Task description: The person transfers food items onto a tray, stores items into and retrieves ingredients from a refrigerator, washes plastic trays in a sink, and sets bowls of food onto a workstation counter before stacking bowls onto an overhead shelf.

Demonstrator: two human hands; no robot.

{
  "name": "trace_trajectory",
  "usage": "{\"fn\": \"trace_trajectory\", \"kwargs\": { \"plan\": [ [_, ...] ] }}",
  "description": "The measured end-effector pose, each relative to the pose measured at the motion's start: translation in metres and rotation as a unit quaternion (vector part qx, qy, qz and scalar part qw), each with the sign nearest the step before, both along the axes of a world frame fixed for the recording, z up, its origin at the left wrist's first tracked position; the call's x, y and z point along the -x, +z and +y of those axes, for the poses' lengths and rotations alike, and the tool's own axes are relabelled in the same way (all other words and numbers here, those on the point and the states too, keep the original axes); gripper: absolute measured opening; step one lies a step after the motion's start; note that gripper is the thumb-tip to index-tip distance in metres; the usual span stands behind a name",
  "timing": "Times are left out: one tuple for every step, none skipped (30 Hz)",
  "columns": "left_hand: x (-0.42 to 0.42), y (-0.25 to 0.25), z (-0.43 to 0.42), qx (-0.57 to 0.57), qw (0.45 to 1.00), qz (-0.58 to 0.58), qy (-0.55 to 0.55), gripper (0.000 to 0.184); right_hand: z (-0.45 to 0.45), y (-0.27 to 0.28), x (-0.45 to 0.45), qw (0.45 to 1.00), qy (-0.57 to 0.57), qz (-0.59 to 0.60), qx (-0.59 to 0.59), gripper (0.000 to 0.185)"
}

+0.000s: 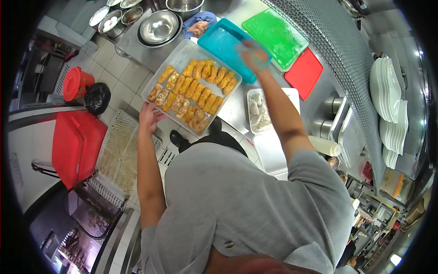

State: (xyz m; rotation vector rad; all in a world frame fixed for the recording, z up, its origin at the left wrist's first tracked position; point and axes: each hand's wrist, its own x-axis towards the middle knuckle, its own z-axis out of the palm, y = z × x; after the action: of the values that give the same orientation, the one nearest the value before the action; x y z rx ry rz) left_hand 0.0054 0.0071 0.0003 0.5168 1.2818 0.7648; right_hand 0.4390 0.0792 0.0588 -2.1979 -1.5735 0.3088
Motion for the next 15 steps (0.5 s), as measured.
{"fn": "trace_trajectory", "kwargs": {
  "plan": [
    [0.002,-0.003,0.0,0.0,1.0,-0.005,0.002,0.044,-0.012,0.012,-0.041,0.991,-0.114,-0.034,0.063,0.041],
    [0.003,-0.007,0.0,0.0,1.0,-0.009,0.004,0.042,-0.033,0.021,-0.075,0.984,-0.163,-0.033,0.06,0.043],
    [0.004,-0.01,0.0,0.001,1.0,-0.012,0.004,0.04,-0.046,-0.017,-0.122,0.966,-0.215,-0.13,0.057,0.043],
    [0.004,-0.009,0.0,0.002,1.0,-0.011,0.004,0.04,-0.067,-0.003,-0.13,0.959,-0.234,-0.131,0.092,0.044],
    [0.003,-0.007,0.0,0.003,1.0,-0.009,0.005,0.04,-0.073,-0.015,-0.15,0.952,-0.263,-0.123,0.099,0.04],
    [0.003,-0.005,0.0,0.003,1.0,-0.005,0.009,0.04,-0.078,-0.038,-0.169,0.945,-0.288,-0.113,0.107,0.035],
    [0.004,-0.006,0.002,0.003,1.0,-0.005,0.006,0.04,-0.077,-0.055,-0.181,0.933,-0.342,0.065,0.086,0.032],
    [0.005,-0.009,0.003,0.007,1.0,-0.003,0.005,0.04,-0.077,-0.072,-0.19,0.889,-0.384,0.24,0.069,0.028],
    [0.006,-0.012,0.003,0.012,1.0,-0.001,0.004,0.04,-0.077,-0.083,-0.197,0.812,-0.414,0.407,0.054,0.025],
    [0.005,-0.008,0.003,0.012,1.0,-0.003,0.002,0.041,-0.077,-0.088,-0.203,0.798,-0.409,0.44,0.028,0.022],
    [0.003,-0.005,0.003,0.013,1.0,-0.004,0.002,0.041,-0.077,-0.094,-0.208,0.782,-0.403,0.475,0.005,0.019],
    [0.002,0.0,0.004,0.013,1.0,-0.004,0.004,0.042,-0.074,-0.098,-0.205,0.765,-0.395,0.509,-0.017,0.017],
    [0.001,0.004,0.005,-0.001,1.0,-0.007,-0.004,0.043,-0.069,-0.093,-0.198,0.774,-0.41,0.481,-0.026,0.016],
    [0.0,0.007,0.004,-0.014,1.0,-0.011,-0.01,0.045,-0.068,-0.082,-0.188,0.785,-0.423,0.451,-0.035,0.016],
    [-0.003,0.008,0.004,0.002,1.0,-0.005,0.001,0.047,-0.069,-0.079,-0.184,0.804,-0.414,0.424,-0.036,0.016]
  ]
}}
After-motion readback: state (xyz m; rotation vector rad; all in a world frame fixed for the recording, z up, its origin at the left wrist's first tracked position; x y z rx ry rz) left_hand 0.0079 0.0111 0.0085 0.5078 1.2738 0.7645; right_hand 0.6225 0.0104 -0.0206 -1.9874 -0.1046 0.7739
